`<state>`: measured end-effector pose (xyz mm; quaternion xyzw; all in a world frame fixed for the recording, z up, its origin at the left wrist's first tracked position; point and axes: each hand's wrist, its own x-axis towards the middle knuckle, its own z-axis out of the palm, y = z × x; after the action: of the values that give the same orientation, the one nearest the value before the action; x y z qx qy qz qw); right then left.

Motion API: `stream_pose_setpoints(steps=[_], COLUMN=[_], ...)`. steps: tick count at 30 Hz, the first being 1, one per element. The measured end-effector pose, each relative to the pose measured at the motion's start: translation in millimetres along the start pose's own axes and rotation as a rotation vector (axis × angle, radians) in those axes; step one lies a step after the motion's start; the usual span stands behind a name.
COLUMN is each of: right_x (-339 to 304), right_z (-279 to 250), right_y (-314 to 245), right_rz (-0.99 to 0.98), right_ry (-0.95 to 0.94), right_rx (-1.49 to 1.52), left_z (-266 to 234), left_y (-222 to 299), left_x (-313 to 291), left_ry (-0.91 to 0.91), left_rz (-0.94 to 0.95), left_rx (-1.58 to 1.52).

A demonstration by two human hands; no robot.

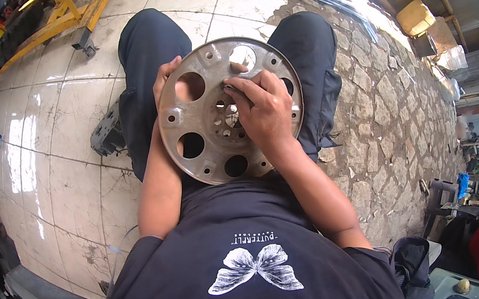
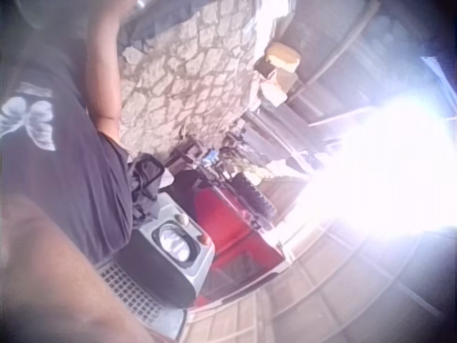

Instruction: The person sits on the floor and scrubs a metal wheel hub with a small abrasive pad, focusing on the central hub area and the bolt holes. The person rotates the hub to access different sections and continues scrubbing the same areas repeatedly.

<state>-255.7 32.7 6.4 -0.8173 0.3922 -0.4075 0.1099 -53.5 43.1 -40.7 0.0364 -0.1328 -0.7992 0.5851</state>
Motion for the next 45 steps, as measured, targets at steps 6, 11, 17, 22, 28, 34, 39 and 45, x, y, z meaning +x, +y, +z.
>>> stream_pose_setpoints(steps=[6,11,17,22,28,34,39,45], right_x=[-9,-11,-1,-18,5,-16,8,-11], right_z=[-14,-8,-9,-11,-7,-18,-6,-17], right_y=[3,4,1,1,0,0,3,6], right_rz=[-0.076,-0.017,-0.069,-0.032,-0.156,-0.043,-0.117,-0.084], right_ry=[-0.031,-0.025,-0.016,-0.046,0.013,-0.111,-0.079,-0.131], right_rx=[-0.104,-0.049,-0.100,-0.088,-0.126,-0.100,-0.028,-0.060], left_z=[0,10,7,12,1,7,5,7], left_y=[-4,-3,0,-4,0,-2,-2,-4], left_x=[1,0,-1,-2,0,1,3,3], left_ry=[0.060,0.143,0.117,0.163,0.105,0.170,0.121,0.250], left_rz=[0.008,0.006,0.012,0.031,0.006,0.029,0.034,0.059], left_rx=[-0.027,0.074,0.054,0.050,0.016,0.025,0.007,0.069])
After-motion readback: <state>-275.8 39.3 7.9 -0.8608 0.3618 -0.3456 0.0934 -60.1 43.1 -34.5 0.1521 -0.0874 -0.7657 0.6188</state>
